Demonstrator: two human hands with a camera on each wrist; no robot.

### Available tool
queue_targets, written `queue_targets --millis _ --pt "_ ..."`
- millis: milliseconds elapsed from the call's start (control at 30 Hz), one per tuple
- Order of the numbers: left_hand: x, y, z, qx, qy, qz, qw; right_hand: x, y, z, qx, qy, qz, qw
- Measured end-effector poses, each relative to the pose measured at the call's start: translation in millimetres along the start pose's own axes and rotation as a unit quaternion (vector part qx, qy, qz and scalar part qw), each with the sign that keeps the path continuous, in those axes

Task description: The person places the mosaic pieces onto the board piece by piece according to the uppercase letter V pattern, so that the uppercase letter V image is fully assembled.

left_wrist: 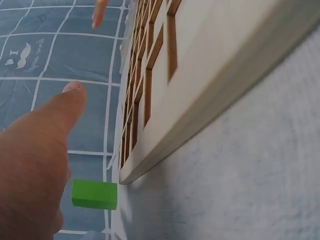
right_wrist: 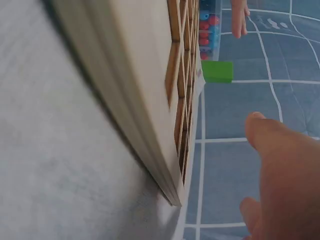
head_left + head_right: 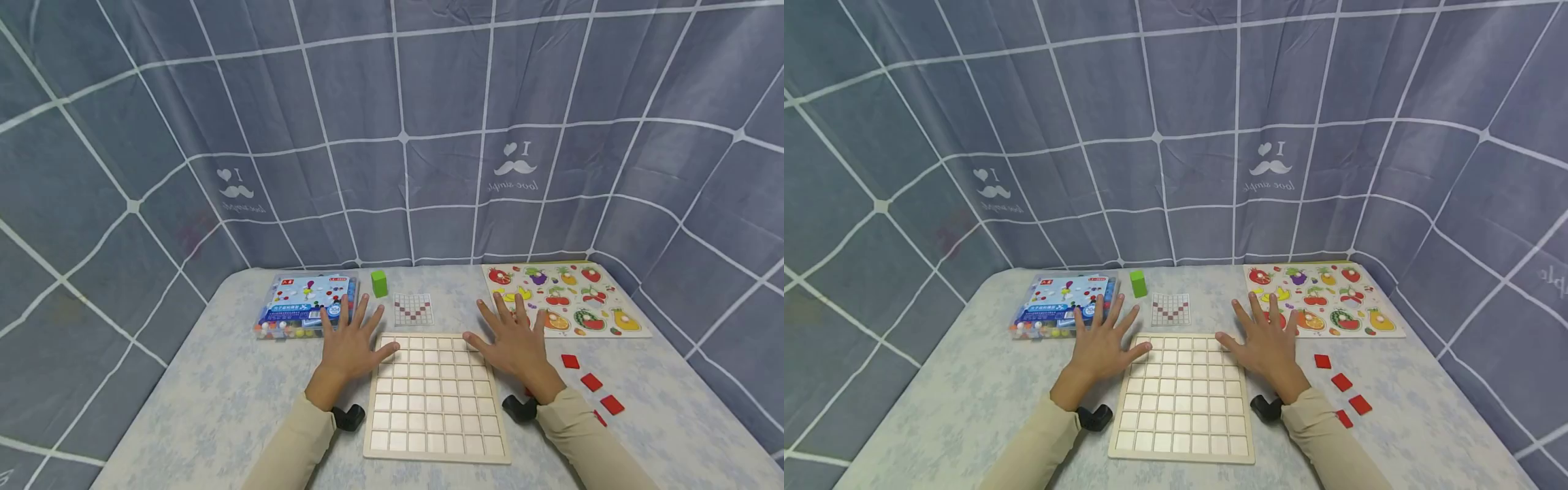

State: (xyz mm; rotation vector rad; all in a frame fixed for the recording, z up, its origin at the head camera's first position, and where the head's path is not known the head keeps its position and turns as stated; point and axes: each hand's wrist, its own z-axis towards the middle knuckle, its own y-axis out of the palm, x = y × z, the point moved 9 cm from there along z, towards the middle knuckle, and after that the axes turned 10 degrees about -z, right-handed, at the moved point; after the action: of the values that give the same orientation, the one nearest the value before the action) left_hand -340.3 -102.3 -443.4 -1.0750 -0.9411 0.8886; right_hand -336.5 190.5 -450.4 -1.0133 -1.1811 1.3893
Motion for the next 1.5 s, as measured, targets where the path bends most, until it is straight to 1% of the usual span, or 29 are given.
queue_targets --millis 67,133,200,300,367,433,500,600,700,800,867,933,1067,1167,1300,1400,1500 --pt "3.8 -2.2 -3.3 0.003 0.008 0.007 0.9999 -0.8 -2.5 -4.2 0.001 -0.003 -0.002 1.000" --pt "9.8 -7.1 -10.8 0.012 0.024 0.017 0.9995 -1.4 -9.1 -12.8 0.004 -0.009 0.002 1.000" --pt "17.3 -14.3 -23.7 0.024 0.051 0.023 0.9982 -0.8 -17.6 -26.0 0.006 -0.020 0.011 1.000" --pt "27.0 -25.9 -51.7 0.037 0.100 0.017 0.9942 2.1 -31.3 -52.1 0.013 -0.047 0.030 0.998" --pt "29.6 -30.6 -72.5 0.030 0.126 -0.013 0.9915 5.4 -36.4 -70.7 0.010 -0.073 0.047 0.996" --pt "28.8 -30.7 -92.2 0.003 0.142 -0.063 0.9879 9.9 -37.8 -88.6 -0.001 -0.098 0.067 0.993" --pt "26.2 -27.3 -108.6 -0.033 0.149 -0.128 0.9800 17.1 -35.3 -104.5 -0.016 -0.115 0.090 0.989" --pt "21.0 -21.7 -124.7 -0.080 0.146 -0.201 0.9654 30.4 -30.3 -119.4 -0.031 -0.121 0.117 0.985" --pt "15.2 -15.0 -130.2 -0.110 0.138 -0.235 0.9560 42.4 -25.2 -125.2 -0.029 -0.112 0.144 0.983" --pt "9.2 -6.8 -130.5 -0.133 0.131 -0.240 0.9527 48.4 -19.3 -126.4 -0.022 -0.103 0.166 0.981" --pt "5.8 -2.3 -130.3 -0.142 0.127 -0.243 0.9511 50.1 -16.1 -126.9 -0.016 -0.100 0.176 0.979" --pt "4.1 -0.8 -129.5 -0.135 0.132 -0.241 0.9520 51.8 -12.8 -127.3 -0.013 -0.092 0.179 0.979" --pt "3.3 -3.8 -127.4 -0.094 0.147 -0.242 0.9545 55.1 -10.0 -126.7 0.002 -0.076 0.180 0.981" --pt "3.2 -3.9 -127.3 -0.078 0.154 -0.244 0.9544 56.2 -9.6 -126.5 0.021 -0.074 0.177 0.981" --pt "3.9 -1.5 -128.2 -0.075 0.157 -0.247 0.9531 57.9 -13.0 -127.6 0.066 -0.082 0.163 0.981" --pt "5.7 -0.3 -128.0 -0.075 0.160 -0.250 0.9521 59.4 -17.2 -128.4 0.104 -0.086 0.154 0.979" --pt "7.0 1.4 -128.1 -0.081 0.158 -0.255 0.9507 58.3 -18.5 -127.6 0.126 -0.093 0.152 0.976"
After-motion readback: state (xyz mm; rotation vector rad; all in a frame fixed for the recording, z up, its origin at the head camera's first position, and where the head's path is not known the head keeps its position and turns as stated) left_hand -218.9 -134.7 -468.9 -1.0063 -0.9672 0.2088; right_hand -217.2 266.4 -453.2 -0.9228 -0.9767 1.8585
